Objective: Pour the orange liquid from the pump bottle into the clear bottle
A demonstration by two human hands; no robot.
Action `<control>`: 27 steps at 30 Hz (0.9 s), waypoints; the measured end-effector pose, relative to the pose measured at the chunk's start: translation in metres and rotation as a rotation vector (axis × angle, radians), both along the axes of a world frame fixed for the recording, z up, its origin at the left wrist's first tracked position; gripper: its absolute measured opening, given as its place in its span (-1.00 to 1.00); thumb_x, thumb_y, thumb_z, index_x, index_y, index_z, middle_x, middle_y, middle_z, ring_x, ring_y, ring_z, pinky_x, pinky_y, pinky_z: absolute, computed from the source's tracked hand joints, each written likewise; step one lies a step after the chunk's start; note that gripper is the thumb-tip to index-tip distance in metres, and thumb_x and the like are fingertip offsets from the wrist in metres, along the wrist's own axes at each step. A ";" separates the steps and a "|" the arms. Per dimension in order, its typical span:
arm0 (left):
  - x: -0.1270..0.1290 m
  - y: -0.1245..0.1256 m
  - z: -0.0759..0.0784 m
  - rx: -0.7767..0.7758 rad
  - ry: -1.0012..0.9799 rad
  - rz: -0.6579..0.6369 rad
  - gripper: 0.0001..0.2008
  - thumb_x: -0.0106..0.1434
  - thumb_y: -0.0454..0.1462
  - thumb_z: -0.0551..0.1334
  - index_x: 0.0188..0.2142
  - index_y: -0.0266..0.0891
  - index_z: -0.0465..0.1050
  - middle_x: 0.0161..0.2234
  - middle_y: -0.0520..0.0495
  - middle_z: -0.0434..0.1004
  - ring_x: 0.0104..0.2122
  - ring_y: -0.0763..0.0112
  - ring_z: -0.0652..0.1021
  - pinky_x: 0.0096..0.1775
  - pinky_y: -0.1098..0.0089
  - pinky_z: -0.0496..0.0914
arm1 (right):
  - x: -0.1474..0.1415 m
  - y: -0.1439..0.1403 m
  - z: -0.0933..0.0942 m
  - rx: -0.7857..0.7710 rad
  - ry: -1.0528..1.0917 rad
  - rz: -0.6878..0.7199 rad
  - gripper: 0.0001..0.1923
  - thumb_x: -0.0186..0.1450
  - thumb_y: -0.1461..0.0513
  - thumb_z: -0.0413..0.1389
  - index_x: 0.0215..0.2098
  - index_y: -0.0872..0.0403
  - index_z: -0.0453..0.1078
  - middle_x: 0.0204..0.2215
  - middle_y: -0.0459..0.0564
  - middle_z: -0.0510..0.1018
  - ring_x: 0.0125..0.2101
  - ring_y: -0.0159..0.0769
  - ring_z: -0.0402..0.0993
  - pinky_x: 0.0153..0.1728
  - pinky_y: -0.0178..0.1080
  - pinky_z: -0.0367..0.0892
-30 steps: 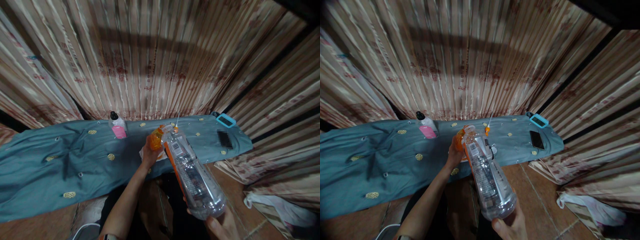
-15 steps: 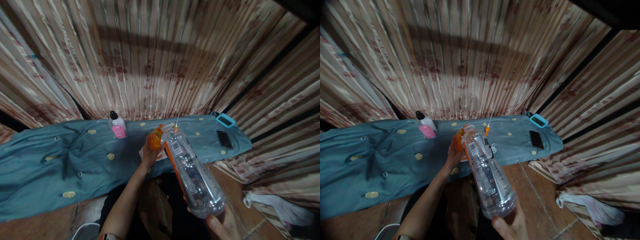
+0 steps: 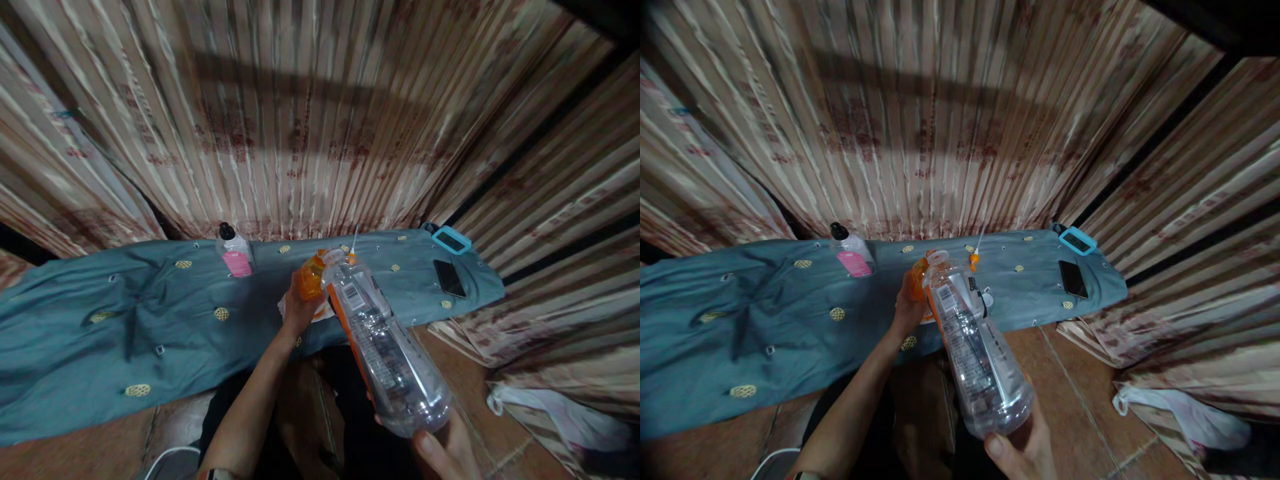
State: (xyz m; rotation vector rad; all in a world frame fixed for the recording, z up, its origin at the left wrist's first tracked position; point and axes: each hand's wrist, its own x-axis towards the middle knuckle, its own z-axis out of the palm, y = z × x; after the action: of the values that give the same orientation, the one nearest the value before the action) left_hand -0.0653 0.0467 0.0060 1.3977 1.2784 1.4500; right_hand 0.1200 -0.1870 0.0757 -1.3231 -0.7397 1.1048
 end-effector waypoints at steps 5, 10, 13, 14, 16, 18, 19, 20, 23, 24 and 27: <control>0.000 0.000 0.001 -0.015 -0.026 -0.004 -0.45 0.04 -0.24 0.41 0.03 -0.17 0.33 -0.18 -0.03 0.58 -0.25 0.31 0.61 -0.17 0.34 0.50 | 0.001 -0.001 -0.005 0.019 0.029 0.011 -0.33 0.07 -0.06 0.38 0.09 0.00 0.47 -0.12 0.18 0.70 -0.10 0.16 0.65 -0.13 0.08 0.53; 0.000 0.000 0.001 -0.010 -0.029 -0.017 -0.43 0.02 -0.23 0.42 0.02 -0.16 0.32 -0.18 -0.03 0.58 -0.25 0.31 0.60 -0.18 0.34 0.50 | -0.002 -0.001 -0.006 0.035 0.079 0.001 -0.32 0.07 -0.04 0.39 0.10 0.01 0.45 -0.10 0.19 0.70 -0.09 0.14 0.65 -0.16 0.03 0.55; 0.000 0.000 0.001 -0.019 -0.033 -0.026 -0.40 0.02 -0.22 0.43 0.04 -0.16 0.31 -0.18 -0.03 0.59 -0.27 0.31 0.60 -0.19 0.33 0.50 | -0.004 0.000 -0.005 0.034 0.131 -0.012 -0.27 0.02 -0.04 0.41 0.10 0.04 0.44 -0.08 0.22 0.69 -0.09 0.16 0.65 -0.18 0.04 0.56; 0.000 0.000 0.001 -0.025 -0.031 -0.026 -0.40 0.02 -0.22 0.43 0.05 -0.16 0.30 -0.19 -0.03 0.59 -0.27 0.31 0.60 -0.19 0.33 0.50 | -0.005 0.001 -0.005 0.031 0.141 -0.015 -0.26 0.01 -0.05 0.42 0.10 0.04 0.44 -0.07 0.22 0.68 -0.09 0.16 0.64 -0.18 0.04 0.56; 0.000 0.000 0.000 -0.030 -0.024 -0.021 -0.40 0.02 -0.22 0.43 0.05 -0.16 0.31 -0.19 -0.03 0.59 -0.26 0.30 0.60 -0.19 0.33 0.50 | -0.007 0.002 -0.004 0.022 0.152 -0.029 -0.24 0.00 -0.06 0.42 0.10 0.03 0.43 -0.06 0.22 0.68 -0.07 0.16 0.64 -0.17 0.03 0.56; 0.000 0.000 -0.001 -0.024 -0.020 -0.018 -0.41 0.02 -0.22 0.43 0.04 -0.14 0.32 -0.19 -0.03 0.59 -0.24 0.28 0.61 -0.18 0.33 0.50 | -0.011 0.003 -0.002 0.008 0.168 -0.047 -0.23 -0.01 -0.08 0.42 0.10 0.00 0.43 -0.06 0.21 0.68 -0.07 0.14 0.64 -0.19 -0.01 0.56; 0.000 0.000 -0.001 -0.018 -0.021 -0.018 -0.42 0.02 -0.23 0.43 0.03 -0.14 0.33 -0.19 -0.03 0.60 -0.23 0.28 0.61 -0.18 0.32 0.50 | -0.013 0.003 0.000 0.001 0.181 -0.058 -0.24 -0.02 -0.09 0.42 0.08 -0.01 0.43 -0.07 0.20 0.69 -0.07 0.13 0.65 -0.19 -0.03 0.57; -0.001 0.000 -0.001 -0.013 -0.023 -0.019 -0.42 0.02 -0.23 0.43 0.03 -0.14 0.33 -0.19 -0.03 0.60 -0.22 0.27 0.61 -0.17 0.32 0.51 | -0.015 0.004 0.002 -0.008 0.195 -0.071 -0.25 -0.03 -0.10 0.42 0.06 -0.02 0.44 -0.08 0.18 0.70 -0.08 0.11 0.65 -0.20 -0.06 0.56; -0.001 0.001 -0.002 -0.010 -0.024 -0.020 -0.41 0.01 -0.23 0.44 0.04 -0.16 0.33 -0.17 -0.06 0.60 -0.20 0.26 0.61 -0.15 0.32 0.50 | -0.019 0.005 0.008 -0.046 0.236 -0.119 -0.33 -0.02 -0.05 0.43 0.00 -0.03 0.46 -0.13 0.15 0.71 -0.11 0.04 0.67 -0.20 -0.11 0.56; -0.001 0.001 -0.002 -0.012 -0.022 -0.017 -0.40 0.01 -0.22 0.44 0.05 -0.16 0.33 -0.16 -0.07 0.60 -0.20 0.26 0.62 -0.14 0.32 0.50 | -0.019 0.006 0.010 -0.055 0.248 -0.135 -0.37 -0.01 -0.02 0.43 -0.01 -0.03 0.46 -0.14 0.14 0.72 -0.12 0.03 0.68 -0.19 -0.12 0.56; 0.000 0.002 -0.003 -0.023 -0.016 -0.006 -0.38 0.00 -0.20 0.45 0.06 -0.16 0.32 -0.13 -0.07 0.60 -0.19 0.25 0.62 -0.14 0.30 0.51 | -0.017 0.007 0.012 -0.063 0.266 -0.159 -0.45 0.04 0.05 0.42 -0.03 -0.05 0.47 -0.12 0.09 0.71 -0.12 0.01 0.67 -0.18 -0.10 0.56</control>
State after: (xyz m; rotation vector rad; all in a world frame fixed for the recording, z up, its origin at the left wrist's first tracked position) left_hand -0.0653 0.0490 0.0032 1.3712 1.2761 1.4354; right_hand 0.1027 -0.1802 0.0878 -1.2343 -0.3994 1.1549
